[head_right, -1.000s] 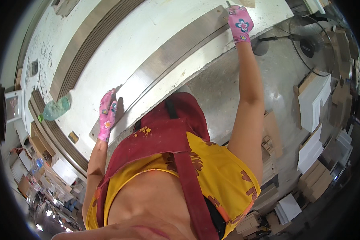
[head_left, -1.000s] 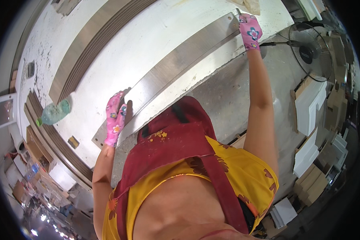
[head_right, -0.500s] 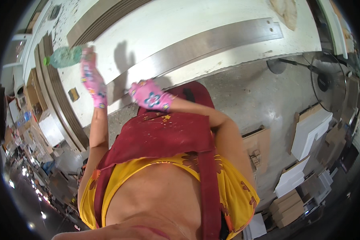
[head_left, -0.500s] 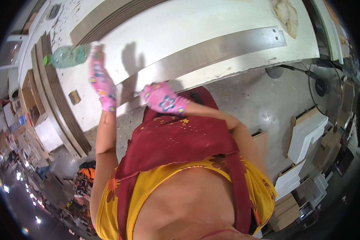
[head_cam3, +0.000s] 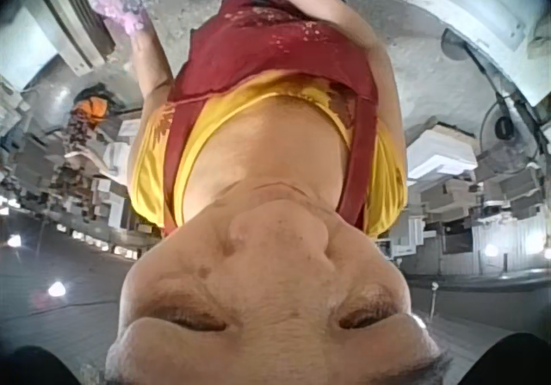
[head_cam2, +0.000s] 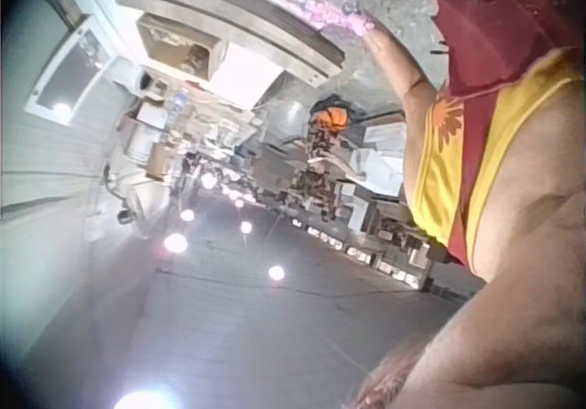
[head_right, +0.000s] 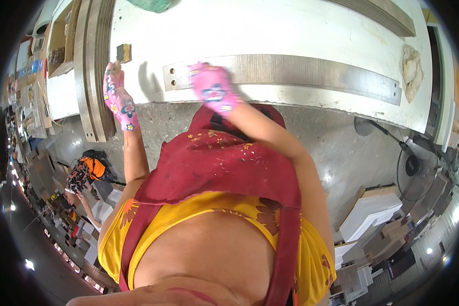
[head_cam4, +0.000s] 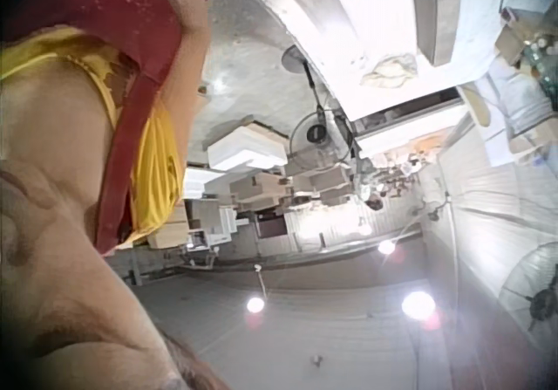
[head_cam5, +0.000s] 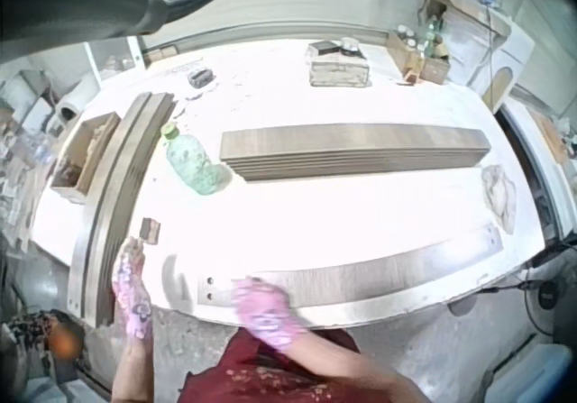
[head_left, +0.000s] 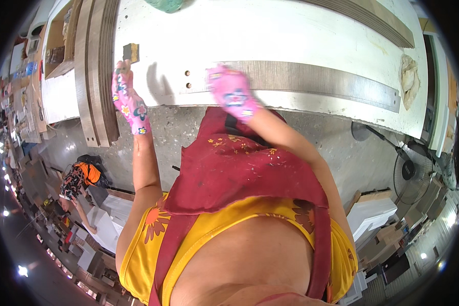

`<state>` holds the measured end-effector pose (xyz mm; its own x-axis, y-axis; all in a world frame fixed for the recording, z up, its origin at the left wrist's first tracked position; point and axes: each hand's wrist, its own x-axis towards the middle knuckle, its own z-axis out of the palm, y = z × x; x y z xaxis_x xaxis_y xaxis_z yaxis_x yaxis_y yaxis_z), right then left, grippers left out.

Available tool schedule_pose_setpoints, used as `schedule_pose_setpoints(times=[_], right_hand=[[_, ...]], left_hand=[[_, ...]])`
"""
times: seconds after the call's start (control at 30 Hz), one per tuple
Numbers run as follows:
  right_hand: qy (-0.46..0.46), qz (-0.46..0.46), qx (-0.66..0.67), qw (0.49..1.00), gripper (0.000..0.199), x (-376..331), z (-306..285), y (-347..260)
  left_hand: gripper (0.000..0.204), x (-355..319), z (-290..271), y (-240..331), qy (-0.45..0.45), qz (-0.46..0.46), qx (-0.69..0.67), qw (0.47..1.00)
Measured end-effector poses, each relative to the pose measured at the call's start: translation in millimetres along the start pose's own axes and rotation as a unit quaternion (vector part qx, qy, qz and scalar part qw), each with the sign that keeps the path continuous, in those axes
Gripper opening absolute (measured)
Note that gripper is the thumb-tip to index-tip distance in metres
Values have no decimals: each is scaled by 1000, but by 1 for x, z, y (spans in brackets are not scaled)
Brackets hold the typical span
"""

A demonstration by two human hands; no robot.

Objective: The person sands the surfaces and edges of long wooden planks using a sanding block, then wipes the dust off with a cloth.

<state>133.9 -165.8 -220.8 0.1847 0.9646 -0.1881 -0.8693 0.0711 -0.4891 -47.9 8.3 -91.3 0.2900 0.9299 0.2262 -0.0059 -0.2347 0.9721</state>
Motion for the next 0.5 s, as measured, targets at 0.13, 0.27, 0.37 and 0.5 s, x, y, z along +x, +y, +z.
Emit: schedule_pose_setpoints(times=[0.13,0.27,0.37,0.5], right_hand=[[-151,-131,-863,464,18,32,120,25],[-82,-139,-817,553,13,21,114,16],[-16,-162,-833,528,7,27,111,9],[141,-230,-682,680,12,31,7,24]], left_hand=[[40,-3,-10,-4,11,24,-7,1000],[40,-1,-24,-5,16,-3,-12,1000],[42,-8,-28,-8,18,-36,-4,999],[48,-6,-3,-1,-24,-30,3,999]])
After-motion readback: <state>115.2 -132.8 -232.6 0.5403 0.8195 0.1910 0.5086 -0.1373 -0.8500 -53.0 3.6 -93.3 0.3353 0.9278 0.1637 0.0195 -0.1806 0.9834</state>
